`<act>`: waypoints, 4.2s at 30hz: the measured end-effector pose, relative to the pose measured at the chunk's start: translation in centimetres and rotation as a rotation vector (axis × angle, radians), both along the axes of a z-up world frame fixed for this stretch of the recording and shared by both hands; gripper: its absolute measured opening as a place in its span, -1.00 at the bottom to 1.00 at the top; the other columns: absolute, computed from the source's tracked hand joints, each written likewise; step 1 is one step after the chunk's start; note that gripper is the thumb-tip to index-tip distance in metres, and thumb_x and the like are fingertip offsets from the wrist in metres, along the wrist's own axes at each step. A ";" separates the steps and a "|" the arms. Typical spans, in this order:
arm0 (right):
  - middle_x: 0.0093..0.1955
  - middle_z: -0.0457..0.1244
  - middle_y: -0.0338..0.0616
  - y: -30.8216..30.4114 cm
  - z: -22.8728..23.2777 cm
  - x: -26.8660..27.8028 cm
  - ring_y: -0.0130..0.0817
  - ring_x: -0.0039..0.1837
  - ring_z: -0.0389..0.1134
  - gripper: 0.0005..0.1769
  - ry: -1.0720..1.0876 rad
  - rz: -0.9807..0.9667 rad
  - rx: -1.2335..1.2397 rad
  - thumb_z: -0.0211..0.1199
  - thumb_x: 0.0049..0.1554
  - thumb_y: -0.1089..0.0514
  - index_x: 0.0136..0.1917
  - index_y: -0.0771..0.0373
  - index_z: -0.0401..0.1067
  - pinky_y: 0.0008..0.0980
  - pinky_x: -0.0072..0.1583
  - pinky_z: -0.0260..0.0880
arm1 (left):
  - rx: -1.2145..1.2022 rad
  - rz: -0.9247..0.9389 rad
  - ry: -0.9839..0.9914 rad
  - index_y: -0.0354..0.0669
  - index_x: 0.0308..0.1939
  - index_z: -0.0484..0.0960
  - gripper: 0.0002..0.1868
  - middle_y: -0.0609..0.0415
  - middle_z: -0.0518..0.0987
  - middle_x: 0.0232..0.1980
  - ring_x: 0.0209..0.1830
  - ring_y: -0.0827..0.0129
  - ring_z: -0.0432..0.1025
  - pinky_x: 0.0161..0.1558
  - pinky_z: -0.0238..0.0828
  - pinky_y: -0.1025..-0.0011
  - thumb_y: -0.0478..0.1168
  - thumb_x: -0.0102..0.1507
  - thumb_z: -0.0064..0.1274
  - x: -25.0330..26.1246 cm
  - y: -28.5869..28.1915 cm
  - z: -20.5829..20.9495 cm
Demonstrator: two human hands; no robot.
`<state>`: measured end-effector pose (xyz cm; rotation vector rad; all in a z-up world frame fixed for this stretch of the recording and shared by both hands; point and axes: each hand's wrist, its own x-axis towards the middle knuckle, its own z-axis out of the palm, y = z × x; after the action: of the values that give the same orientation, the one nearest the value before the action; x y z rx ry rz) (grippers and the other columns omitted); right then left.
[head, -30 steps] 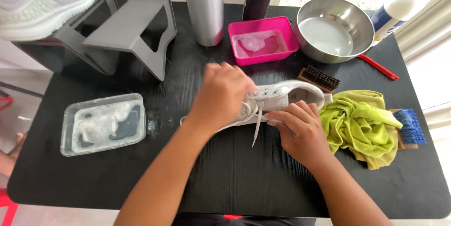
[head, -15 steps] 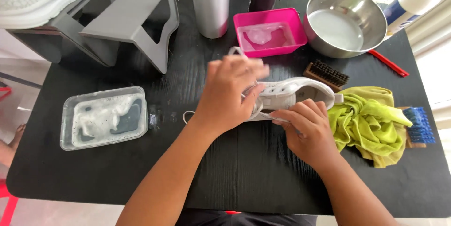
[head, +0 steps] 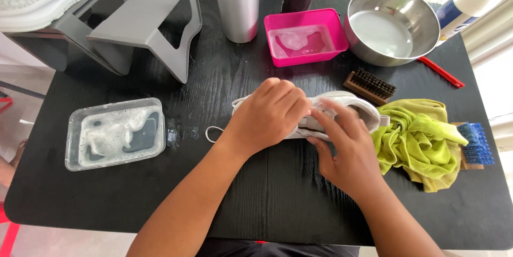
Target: The person prepares a workspace by wiping it down, then laces a white sneaker and cleans debris from the shoe's sole.
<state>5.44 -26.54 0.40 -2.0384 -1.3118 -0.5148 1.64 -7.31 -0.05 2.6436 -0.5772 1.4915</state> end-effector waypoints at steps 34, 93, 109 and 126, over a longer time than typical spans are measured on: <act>0.01 0.07 -0.14 -0.8 -3.4 1.4 -0.19 -0.09 0.34 -0.58 0.110 -0.053 0.052 0.47 0.10 0.17 0.16 0.27 0.37 -0.18 -0.03 0.46 | -0.514 -0.243 1.324 -0.02 -0.42 0.64 -0.82 0.09 0.66 -0.46 -0.34 0.04 0.60 -0.20 0.53 0.11 -0.07 0.22 0.09 -6.9 0.1 5.8; -0.06 0.35 -0.25 -0.4 -2.7 1.1 -0.12 -0.11 0.18 -0.62 0.003 -0.045 -0.120 0.18 0.13 0.37 0.16 0.09 0.57 -0.17 -0.04 0.19 | -1.459 -0.289 0.051 0.05 -0.15 0.45 -0.88 0.21 0.34 -0.27 -0.59 0.60 -0.08 -0.53 -0.21 0.57 -0.30 0.46 -0.01 -12.8 6.0 14.9; -0.22 0.35 -0.28 -1.3 -1.2 0.9 -0.19 -0.17 0.28 -0.89 -0.152 -0.057 -0.067 0.34 0.20 0.10 -0.04 0.14 0.59 -0.20 -0.09 0.24 | -0.887 0.113 0.714 -0.01 -0.01 0.15 -0.48 0.15 0.65 -0.29 -0.44 0.27 0.61 -0.40 0.44 0.29 0.15 0.24 0.07 -6.3 -0.7 8.0; -0.35 0.38 -0.26 -0.7 -1.6 0.2 -0.28 -0.21 0.40 -0.76 -0.018 -0.315 -0.142 0.35 0.17 -0.02 0.06 0.08 0.63 -0.30 -0.14 0.42 | -0.476 0.045 0.506 0.09 -0.30 0.56 -0.90 0.30 0.38 -0.35 -0.29 0.30 0.40 -0.17 0.48 0.31 -0.21 0.31 0.00 -1.2 -0.2 -2.4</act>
<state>5.68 -27.28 -1.23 -2.3812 -1.0670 -0.5938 0.44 -7.50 -2.41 2.4972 -0.1026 0.7745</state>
